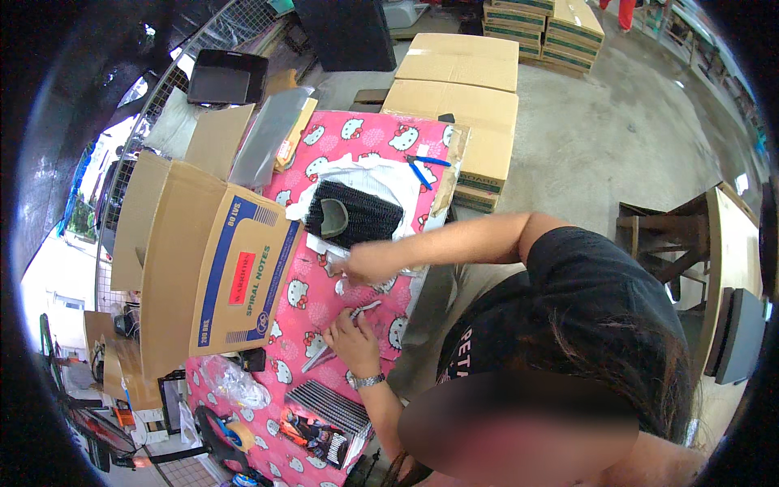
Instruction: The person assembles notebooks by threading spiral coils through holes in paper covers and stacks of paper using pliers to trim and secure the ends of the coils.
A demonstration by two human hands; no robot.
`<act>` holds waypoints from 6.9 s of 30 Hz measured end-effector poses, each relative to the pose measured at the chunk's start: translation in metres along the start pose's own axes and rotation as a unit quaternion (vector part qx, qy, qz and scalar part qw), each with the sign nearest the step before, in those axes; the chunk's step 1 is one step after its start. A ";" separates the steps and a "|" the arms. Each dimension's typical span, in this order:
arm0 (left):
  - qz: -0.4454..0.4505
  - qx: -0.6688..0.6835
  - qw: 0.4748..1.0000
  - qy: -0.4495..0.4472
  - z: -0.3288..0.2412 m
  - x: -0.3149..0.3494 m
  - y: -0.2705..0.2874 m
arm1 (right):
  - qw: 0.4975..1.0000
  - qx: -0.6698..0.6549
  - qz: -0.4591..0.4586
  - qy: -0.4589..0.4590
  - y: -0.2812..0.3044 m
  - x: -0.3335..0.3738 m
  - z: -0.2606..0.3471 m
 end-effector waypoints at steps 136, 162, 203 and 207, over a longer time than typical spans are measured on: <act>-0.090 0.053 0.988 0.111 0.048 0.024 0.014 | 0.799 -0.548 0.244 0.047 -0.049 -0.037 -0.005; -0.084 0.179 0.959 0.204 0.098 0.043 0.024 | 0.961 -0.258 0.036 0.095 -0.037 -0.078 -0.020; -0.297 0.322 0.819 0.370 0.097 0.112 0.013 | 0.827 0.359 -0.198 -0.385 0.060 0.116 -0.217; -0.275 0.349 0.810 0.382 0.092 0.101 0.008 | 0.768 -0.062 -0.544 -0.333 0.082 0.133 -0.251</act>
Point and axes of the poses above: each hand's wrist, its own x-axis away from the middle knuckle, its own y-axis out of the back of the hand, z = x × y, the point moved 5 cm from there along -x, towards the middle knuckle, and after that the axes turned 1 degree about y, right-handed, at the moved point
